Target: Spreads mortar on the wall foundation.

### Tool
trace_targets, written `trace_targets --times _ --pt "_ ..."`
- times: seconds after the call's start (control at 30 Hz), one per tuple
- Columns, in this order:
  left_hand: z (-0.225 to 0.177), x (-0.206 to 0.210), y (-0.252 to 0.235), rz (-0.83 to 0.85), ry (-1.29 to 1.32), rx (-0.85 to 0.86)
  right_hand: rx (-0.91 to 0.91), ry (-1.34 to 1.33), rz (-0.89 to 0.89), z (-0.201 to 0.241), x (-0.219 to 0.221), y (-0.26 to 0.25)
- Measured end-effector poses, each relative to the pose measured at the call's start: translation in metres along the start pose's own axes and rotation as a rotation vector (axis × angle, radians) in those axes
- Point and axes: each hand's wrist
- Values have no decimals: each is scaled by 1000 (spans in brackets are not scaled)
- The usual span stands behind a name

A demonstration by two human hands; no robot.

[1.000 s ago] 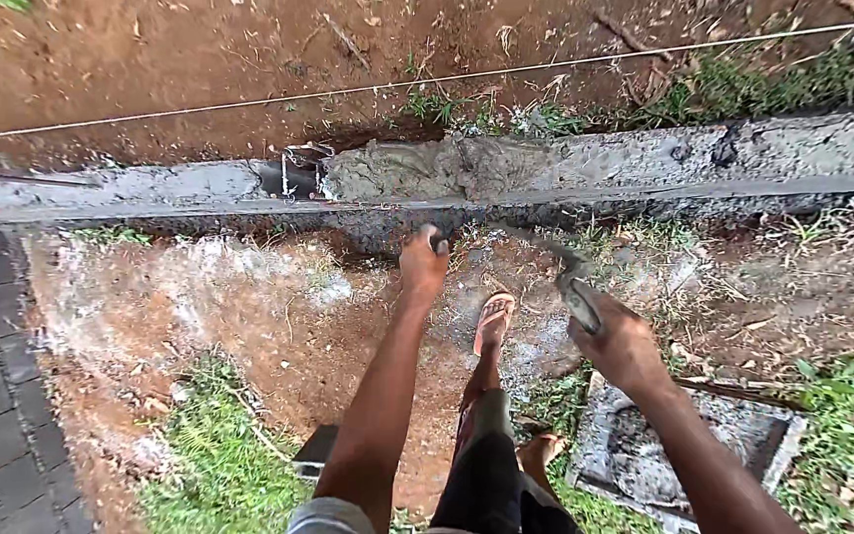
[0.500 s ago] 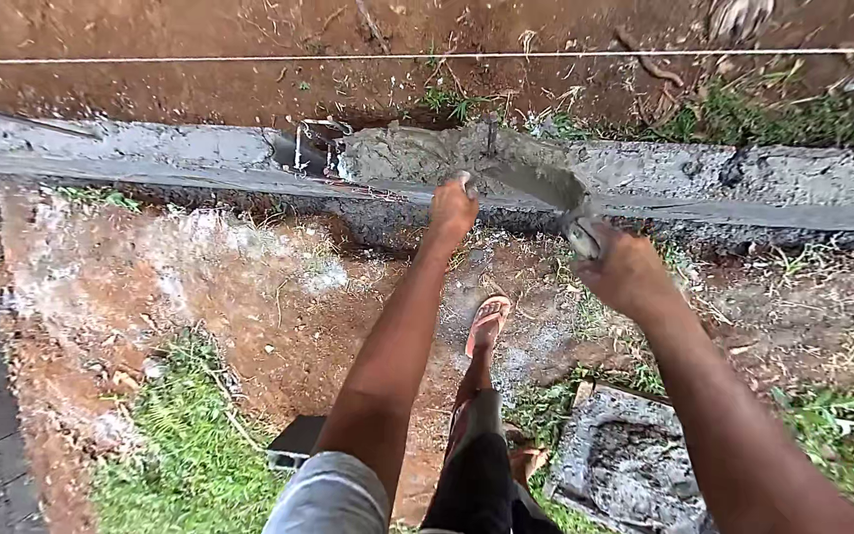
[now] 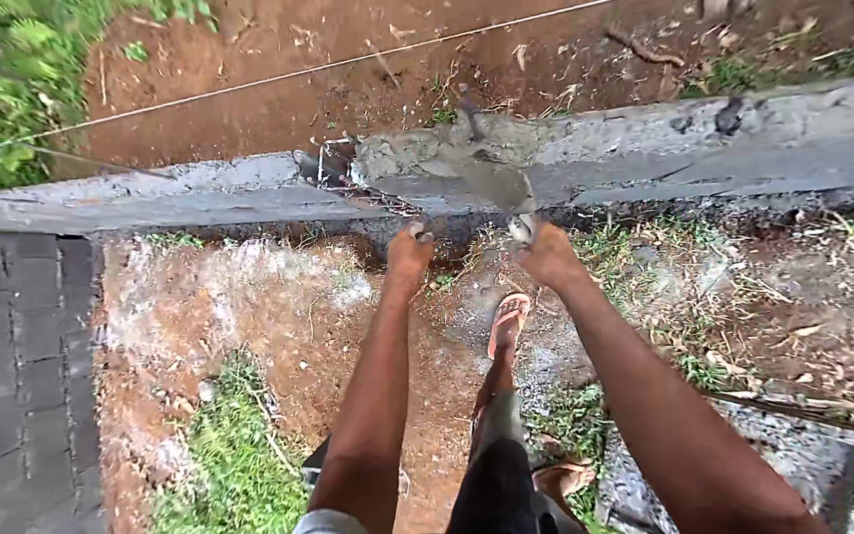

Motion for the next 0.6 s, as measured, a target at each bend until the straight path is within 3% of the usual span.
trace_targets --times 0.07,0.2,0.37,0.43,0.5,0.57,0.6 --pt "-18 -3 23 -14 -21 55 -14 -83 -84 -52 -6 35" --pt "-100 4 101 -3 -36 266 92 -220 -155 -197 -2 133" --pt "-202 75 266 315 96 596 490 -344 -272 -388 26 287" --pt "-218 120 318 473 133 689 605 -397 -369 -461 52 348" --pt "-219 188 339 681 327 677 690 -467 -472 -528 84 402" --pt "-196 298 337 838 543 425 815 -601 -539 -587 121 457" --pt "-176 356 338 760 445 245 876 -666 -556 -614 143 482"
Point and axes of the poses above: each hand's wrist, its own y-axis away from the middle knuckle, its own x-axis out of the palm, z = x × y, and after that the axes turned 6 degrees about -z, right-handed
